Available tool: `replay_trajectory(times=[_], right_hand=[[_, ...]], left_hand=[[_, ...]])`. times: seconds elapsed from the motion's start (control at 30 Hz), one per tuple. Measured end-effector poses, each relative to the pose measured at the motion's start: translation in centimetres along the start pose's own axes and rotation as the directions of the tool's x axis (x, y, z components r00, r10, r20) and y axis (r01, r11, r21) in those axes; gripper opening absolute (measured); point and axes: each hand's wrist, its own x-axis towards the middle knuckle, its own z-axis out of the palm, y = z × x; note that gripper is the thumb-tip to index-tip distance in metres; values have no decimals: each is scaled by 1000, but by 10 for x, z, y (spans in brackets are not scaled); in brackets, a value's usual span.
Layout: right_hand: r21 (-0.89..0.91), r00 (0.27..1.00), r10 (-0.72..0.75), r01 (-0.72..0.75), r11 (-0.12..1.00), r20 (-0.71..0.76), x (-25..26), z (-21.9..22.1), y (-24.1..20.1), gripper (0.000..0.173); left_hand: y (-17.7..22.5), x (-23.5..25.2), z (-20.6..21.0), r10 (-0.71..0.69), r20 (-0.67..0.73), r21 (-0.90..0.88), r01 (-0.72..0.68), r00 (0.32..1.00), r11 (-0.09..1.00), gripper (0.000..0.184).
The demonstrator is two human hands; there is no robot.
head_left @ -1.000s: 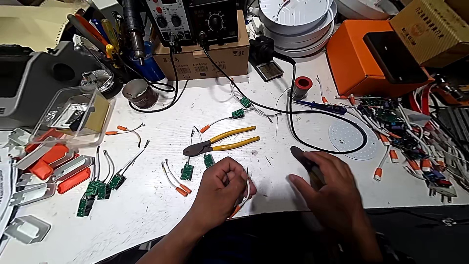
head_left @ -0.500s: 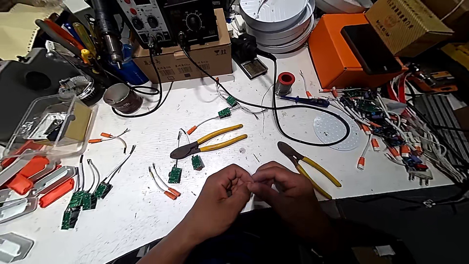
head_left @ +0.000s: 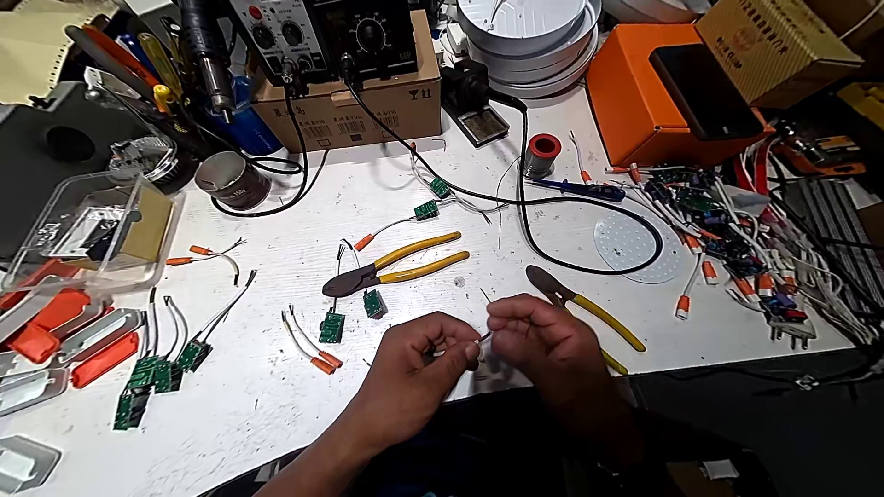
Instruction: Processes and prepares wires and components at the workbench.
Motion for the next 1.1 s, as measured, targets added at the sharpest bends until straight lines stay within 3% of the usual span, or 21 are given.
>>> replay_trajectory(times=[0.03,0.13,0.27,0.53,0.67,0.87,1.1], right_hand=[[0,1000,-16,16,1000,24,0,2,2,23],[-27,997,-81,81,996,-2,0,11,6,11],[-14,998,-58,57,998,-26,0,16,6,11],[330,992,105,-79,941,-63,-2,31,12,13],[260,996,77,-62,964,-51,-4,32,13,12],[53,998,-30,32,998,-52,-3,28,13,11],[175,998,44,-37,984,-37,-4,29,12,7]], left_hand=[[0,0,1,4,-2,-9,-4,1000,1000,10],[-2,-2,3,-5,-4,-49,5,1000,999,14],[-3,-4,0,16,15,-5,-16,1000,1000,14],[-9,-7,13,94,-149,-41,-101,984,994,5],[-10,-7,12,101,-181,7,-102,978,995,5],[-15,-6,-1,163,-117,149,-144,980,978,8],[-12,-5,1,143,-75,167,-129,987,978,10]])
